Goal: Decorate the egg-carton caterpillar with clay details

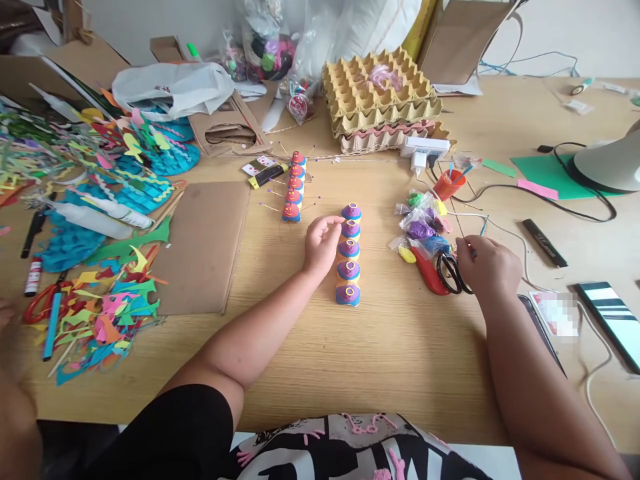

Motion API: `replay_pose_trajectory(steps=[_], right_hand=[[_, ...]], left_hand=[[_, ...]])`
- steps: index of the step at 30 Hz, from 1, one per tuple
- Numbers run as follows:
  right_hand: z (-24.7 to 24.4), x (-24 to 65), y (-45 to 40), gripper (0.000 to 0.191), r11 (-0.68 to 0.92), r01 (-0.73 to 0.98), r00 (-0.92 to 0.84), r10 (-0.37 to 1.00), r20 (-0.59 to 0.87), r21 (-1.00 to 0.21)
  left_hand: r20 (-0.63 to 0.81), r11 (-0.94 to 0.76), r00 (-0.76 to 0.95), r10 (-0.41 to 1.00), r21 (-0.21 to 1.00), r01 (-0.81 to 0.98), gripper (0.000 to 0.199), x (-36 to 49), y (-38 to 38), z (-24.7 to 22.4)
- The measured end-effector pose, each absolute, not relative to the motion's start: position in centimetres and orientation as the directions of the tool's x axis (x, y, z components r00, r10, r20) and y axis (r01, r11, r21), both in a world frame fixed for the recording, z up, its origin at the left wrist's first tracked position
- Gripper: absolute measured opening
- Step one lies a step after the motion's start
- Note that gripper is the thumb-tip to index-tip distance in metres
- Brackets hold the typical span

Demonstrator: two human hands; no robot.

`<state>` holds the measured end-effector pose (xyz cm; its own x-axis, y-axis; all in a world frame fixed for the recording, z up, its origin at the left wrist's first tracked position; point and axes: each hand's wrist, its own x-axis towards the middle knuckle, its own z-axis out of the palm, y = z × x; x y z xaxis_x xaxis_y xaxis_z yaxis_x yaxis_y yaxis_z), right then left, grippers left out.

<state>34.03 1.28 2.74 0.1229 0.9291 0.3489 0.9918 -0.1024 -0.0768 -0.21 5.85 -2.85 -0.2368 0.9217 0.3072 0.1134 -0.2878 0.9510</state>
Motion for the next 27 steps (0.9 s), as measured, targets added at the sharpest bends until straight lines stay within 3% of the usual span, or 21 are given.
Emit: replay_pose_trajectory(steps=[2,4,9,15,22,27], right_hand=[[3.3,32.8,0.6,0.043,-0.027,0.999,0.042,0.926,0.375,-0.044],[3.9,31.0,-0.2,0.046,0.145,0.989,-0.131,0.937,0.323,-0.018],[4.6,26.2,-1.7,0.04,0.535,0.845,-0.534,0.844,-0.039,-0.009],[5.1,25.1,-2.1,0.037,0.544,0.839,-0.535,0.819,-0.206,-0.016],[4.1,26.3,-2.2,0.036,0.518,0.852,-0.522,0.85,-0.07,-0.069],[4.9,27.1,-1.1,0.035,0.483,0.854,-0.437,0.868,0.235,-0.195]], left_hand=[[0.3,-0.285,-0.236,0.924,0.954,0.098,0.015,-0.2,5.8,-2.8],[0.287,-0.274,-0.24,0.927,0.958,0.088,0.015,-0.2,5.7,-2.7],[0.256,-0.245,-0.247,0.935,0.967,0.075,0.014,-0.1,5.5,-2.6],[0.254,-0.239,-0.251,0.934,0.967,0.089,0.013,-0.1,5.6,-2.6],[0.271,-0.248,-0.254,0.928,0.961,0.121,0.013,-0.2,5.6,-2.8],[0.271,-0.249,-0.259,0.927,0.962,0.113,0.013,-0.1,5.6,-2.7]])
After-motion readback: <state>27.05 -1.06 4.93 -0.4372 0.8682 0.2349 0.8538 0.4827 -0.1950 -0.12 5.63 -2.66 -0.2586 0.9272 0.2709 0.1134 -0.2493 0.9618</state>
